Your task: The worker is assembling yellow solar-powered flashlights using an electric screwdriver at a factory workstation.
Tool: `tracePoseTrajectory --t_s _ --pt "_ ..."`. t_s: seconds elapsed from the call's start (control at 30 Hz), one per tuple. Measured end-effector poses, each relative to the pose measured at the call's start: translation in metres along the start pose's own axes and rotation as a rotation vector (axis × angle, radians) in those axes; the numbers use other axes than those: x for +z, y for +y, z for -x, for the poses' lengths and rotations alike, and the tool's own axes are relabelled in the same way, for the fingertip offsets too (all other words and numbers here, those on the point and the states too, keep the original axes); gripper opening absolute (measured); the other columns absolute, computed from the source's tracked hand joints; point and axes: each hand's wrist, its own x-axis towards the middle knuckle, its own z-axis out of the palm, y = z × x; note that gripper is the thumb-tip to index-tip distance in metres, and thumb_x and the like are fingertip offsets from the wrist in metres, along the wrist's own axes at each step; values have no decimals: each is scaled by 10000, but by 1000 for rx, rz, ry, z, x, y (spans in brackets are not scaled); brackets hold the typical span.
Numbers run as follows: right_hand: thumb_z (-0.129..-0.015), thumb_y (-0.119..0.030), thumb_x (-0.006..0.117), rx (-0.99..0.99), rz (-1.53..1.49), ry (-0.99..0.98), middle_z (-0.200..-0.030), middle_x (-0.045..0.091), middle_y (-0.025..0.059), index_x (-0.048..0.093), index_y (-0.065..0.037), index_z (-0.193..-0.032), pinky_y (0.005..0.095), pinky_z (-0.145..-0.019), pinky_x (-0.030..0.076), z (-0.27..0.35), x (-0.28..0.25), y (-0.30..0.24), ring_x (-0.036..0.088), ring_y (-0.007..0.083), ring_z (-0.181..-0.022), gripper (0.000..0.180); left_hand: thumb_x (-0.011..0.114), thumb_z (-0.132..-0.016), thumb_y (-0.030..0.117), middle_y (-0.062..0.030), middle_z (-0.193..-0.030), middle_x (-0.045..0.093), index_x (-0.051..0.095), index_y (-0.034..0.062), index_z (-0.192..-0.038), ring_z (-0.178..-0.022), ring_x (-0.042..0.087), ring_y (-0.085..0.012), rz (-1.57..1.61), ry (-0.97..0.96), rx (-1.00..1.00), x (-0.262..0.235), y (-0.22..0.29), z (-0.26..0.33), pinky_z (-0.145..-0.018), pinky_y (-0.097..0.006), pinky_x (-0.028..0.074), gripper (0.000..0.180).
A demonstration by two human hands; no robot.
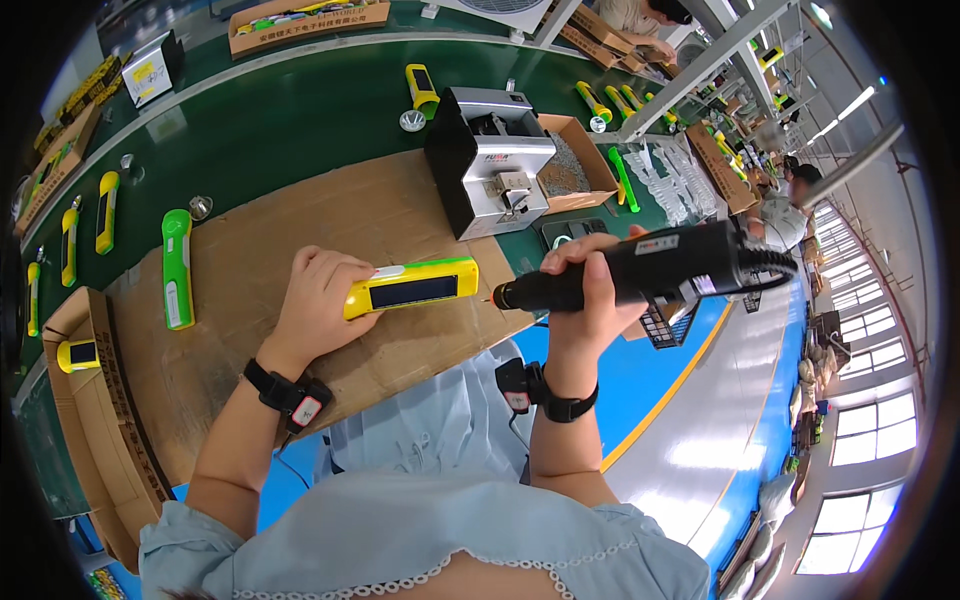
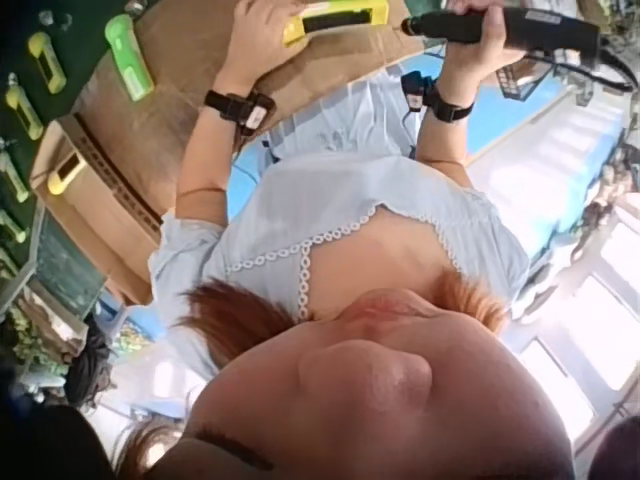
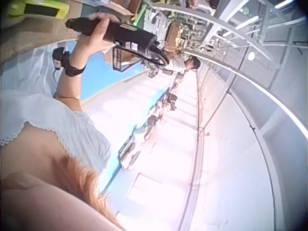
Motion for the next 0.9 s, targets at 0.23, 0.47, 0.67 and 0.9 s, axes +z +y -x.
tracePoseTrajectory --t_s 0.23,0.47,0.67,0.9 --pt "-832 -171 645 72 -190 -232 -830 518 108 254 -116 -1346 380 -637 503 35 45 12 558 221 -690 648 777 -616 271 -91 -887 594 574 72 -904 -881 551 -283 67 -216 -270 21 -10 16 -855 -403 390 404" --pt "-852 -139 637 57 -85 -298 -867 523 111 185 -105 -1350 392 -691 520 62 69 37 565 205 -711 673 779 -583 227 -86 -886 559 525 82 -866 -891 531 -287 69 -212 -263 20 -10 15 -792 -387 384 407" --pt "-855 -183 587 39 -21 -266 -838 495 84 265 -122 -1357 372 -609 492 60 71 36 536 196 -646 599 778 -571 200 -92 -875 546 511 80 -863 -876 526 -295 91 -201 -252 21 -8 16 -763 -382 392 414" --pt "-846 -112 629 76 -139 -294 -872 530 115 182 -70 -1338 399 -705 528 64 68 41 576 197 -713 666 772 -554 181 -100 -880 543 509 74 -861 -860 529 -302 91 -182 -247 22 -7 19 -740 -391 414 418"
